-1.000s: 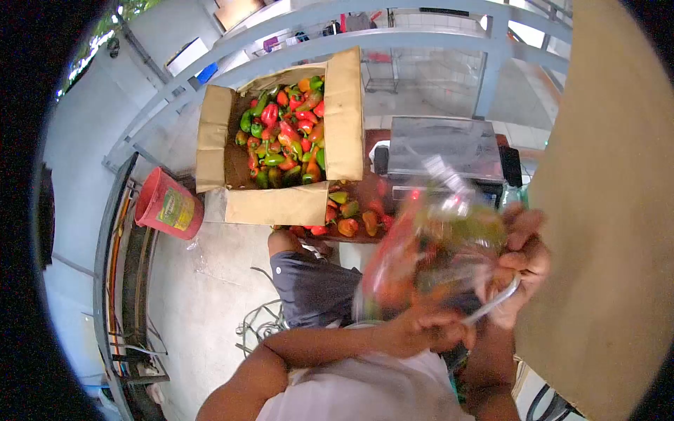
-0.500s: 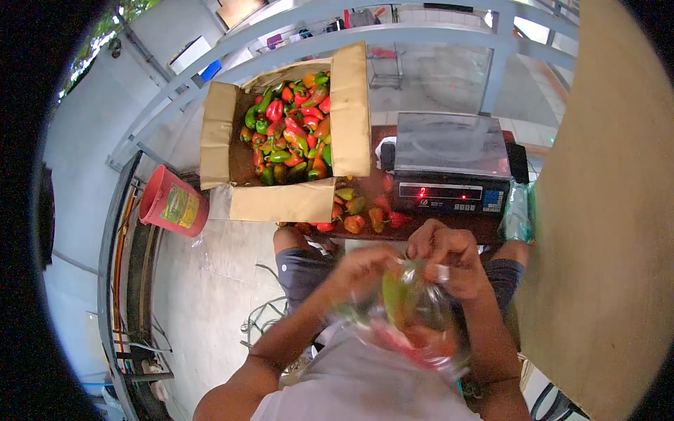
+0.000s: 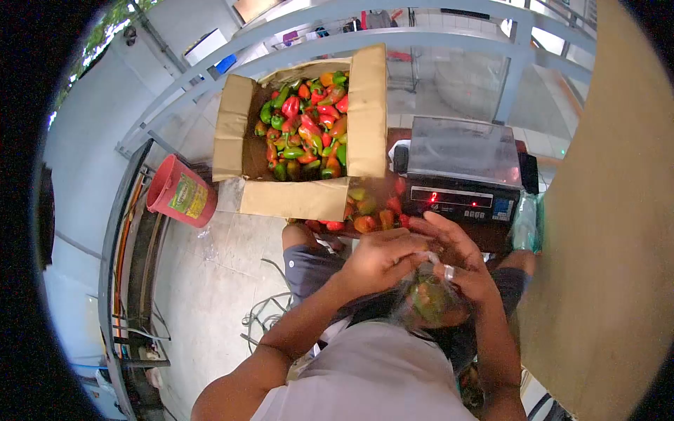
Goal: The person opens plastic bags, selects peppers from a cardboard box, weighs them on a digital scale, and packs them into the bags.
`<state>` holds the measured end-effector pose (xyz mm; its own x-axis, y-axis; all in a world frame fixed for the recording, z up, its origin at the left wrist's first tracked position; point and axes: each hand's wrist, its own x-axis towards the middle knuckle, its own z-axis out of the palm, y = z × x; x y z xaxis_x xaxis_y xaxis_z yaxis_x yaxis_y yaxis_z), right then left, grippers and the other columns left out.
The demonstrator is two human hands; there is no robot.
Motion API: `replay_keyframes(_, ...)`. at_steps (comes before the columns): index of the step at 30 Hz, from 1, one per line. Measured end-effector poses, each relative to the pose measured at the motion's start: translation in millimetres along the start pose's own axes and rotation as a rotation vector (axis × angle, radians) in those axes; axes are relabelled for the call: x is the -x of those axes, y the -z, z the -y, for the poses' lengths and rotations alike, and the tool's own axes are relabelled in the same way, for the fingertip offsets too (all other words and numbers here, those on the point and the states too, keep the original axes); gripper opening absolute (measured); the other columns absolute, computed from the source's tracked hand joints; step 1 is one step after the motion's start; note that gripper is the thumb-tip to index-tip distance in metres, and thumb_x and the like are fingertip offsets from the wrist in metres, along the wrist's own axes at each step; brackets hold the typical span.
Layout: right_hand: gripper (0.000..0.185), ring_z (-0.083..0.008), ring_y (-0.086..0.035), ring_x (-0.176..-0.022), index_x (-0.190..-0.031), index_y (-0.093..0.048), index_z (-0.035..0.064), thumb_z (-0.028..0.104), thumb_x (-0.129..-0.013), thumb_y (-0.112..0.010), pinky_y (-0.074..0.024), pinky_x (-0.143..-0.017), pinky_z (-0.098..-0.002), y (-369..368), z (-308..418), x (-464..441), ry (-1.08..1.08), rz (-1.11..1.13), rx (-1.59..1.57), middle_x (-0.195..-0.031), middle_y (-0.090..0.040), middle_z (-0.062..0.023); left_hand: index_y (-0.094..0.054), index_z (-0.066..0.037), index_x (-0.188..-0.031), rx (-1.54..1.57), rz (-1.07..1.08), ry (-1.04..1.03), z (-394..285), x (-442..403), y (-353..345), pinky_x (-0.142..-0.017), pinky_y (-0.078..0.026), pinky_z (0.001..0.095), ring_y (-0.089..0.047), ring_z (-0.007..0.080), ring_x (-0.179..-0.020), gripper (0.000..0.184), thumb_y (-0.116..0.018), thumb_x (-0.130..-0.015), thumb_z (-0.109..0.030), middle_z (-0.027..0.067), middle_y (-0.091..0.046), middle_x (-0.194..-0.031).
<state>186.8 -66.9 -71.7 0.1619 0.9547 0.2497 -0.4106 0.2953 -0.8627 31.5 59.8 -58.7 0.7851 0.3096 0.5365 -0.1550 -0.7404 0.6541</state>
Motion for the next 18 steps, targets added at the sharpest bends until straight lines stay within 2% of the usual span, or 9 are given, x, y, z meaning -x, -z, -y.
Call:
replay_keyframes(3, 0.081, -0.0277, -0.055, -0.130, -0.152, -0.035, 0.0036, 0.016, -0.084, -0.078, -0.0420, -0.109, -0.0428, 16.4, -11.9, 14.4, 0.007, -0.068, 0.262, -0.129, -0.065, -0.0142, -0.066, -0.008, -0.095, -0.305, 0.095, -0.019, -24.5, -0.2, 11.6, -0.066, -0.054, 0.0397, -0.068, 0.0310, -0.076, 0.012, -0.070, -0.088, -0.016, 0.0136, -0.066, -0.083)
replay_keyframes(4, 0.062, -0.0266, -0.059, -0.126, -0.142, -0.053, 0.0045, 0.002, -0.083, -0.075, -0.0444, -0.106, -0.0413, 4.8, -12.6, 15.9, 0.087, -0.196, 0.305, -0.115, -0.073, -0.0091, -0.065, -0.008, -0.096, -0.254, 0.053, 0.014, -15.8, 3.7, 1.8, -0.059, -0.051, 0.0367, -0.064, 0.0253, -0.067, 0.012, -0.066, -0.093, -0.020, 0.0081, -0.063, -0.076)
replay_keyframes(7, 0.036, -0.0262, -0.060, -0.125, -0.117, -0.073, 0.0058, 0.000, -0.082, -0.075, -0.0466, -0.103, -0.0394, 18.5, -28.8, 12.3, 0.398, -0.184, 0.816, -0.108, -0.074, -0.0082, -0.063, -0.003, -0.097, 0.427, 0.114, 0.477, -2.8, 5.8, -11.1, -0.057, -0.050, 0.0332, -0.061, 0.0172, -0.061, 0.026, -0.060, -0.098, -0.029, 0.0038, -0.058, -0.070)
replay_keyframes(8, 0.020, -0.0252, -0.063, -0.118, -0.097, -0.079, 0.0065, -0.001, -0.079, -0.076, -0.0483, -0.099, -0.0376, 12.9, -35.3, 15.7, 0.366, -0.362, 0.842, -0.100, -0.075, -0.0078, -0.062, -0.004, -0.097, 0.684, 0.136, 0.640, -0.2, 3.1, -9.7, -0.057, -0.049, 0.0318, -0.059, 0.0161, -0.061, 0.026, -0.059, -0.099, -0.030, 0.0020, -0.057, -0.070)
replay_keyframes(10, 0.020, -0.0251, -0.064, -0.109, -0.099, -0.078, 0.0065, 0.000, -0.080, -0.075, -0.0488, -0.095, -0.0369, 4.0, -33.8, 11.7, 0.398, -0.422, 0.951, -0.096, -0.074, -0.0077, -0.061, -0.005, -0.097, 1.203, 0.182, 0.966, 4.1, -1.5, -6.1, -0.056, -0.046, 0.0291, -0.056, 0.0139, -0.062, 0.028, -0.055, -0.103, -0.032, -0.0015, -0.055, -0.071)
replay_keyframes(13, 0.017, -0.0232, -0.063, -0.099, -0.099, -0.076, 0.0056, 0.003, -0.083, -0.073, -0.0490, -0.092, -0.0357, 7.2, -43.6, 13.8, 0.418, -0.553, 0.981, -0.091, -0.070, -0.0065, -0.062, -0.004, -0.103, 1.245, 0.202, 0.897, 16.1, 2.1, -17.4, -0.063, -0.049, 0.0287, -0.060, 0.0146, -0.071, 0.022, -0.059, -0.102, -0.026, 0.0010, -0.059, -0.078)
replay_keyframes(16, 0.011, -0.0194, -0.062, -0.094, -0.100, -0.072, 0.0047, 0.007, -0.089, -0.069, -0.0494, -0.088, -0.0325, 16.9, -73.5, 15.4, 0.355, -0.731, 0.772, -0.091, -0.067, -0.0049, -0.061, -0.004, -0.112, 0.566, -0.111, 0.437, 1.2, 7.2, -52.5, -0.072, -0.053, 0.0322, -0.065, 0.0205, -0.082, 0.020, -0.064, -0.097, -0.016, 0.0065, -0.064, -0.090)
replay_keyframes(18, 0.009, -0.0168, -0.062, -0.092, -0.102, -0.069, 0.0045, 0.008, -0.094, -0.065, -0.0505, -0.085, -0.0305, 19.5, -84.6, 19.1, 0.241, -0.803, 0.461, -0.095, -0.066, -0.0044, -0.060, -0.003, -0.117, 0.212, -0.113, 0.240, -1.7, 8.6, -56.2, -0.077, -0.054, 0.0362, -0.066, 0.0269, -0.088, 0.026, -0.066, -0.093, -0.010, 0.0113, -0.065, -0.097)
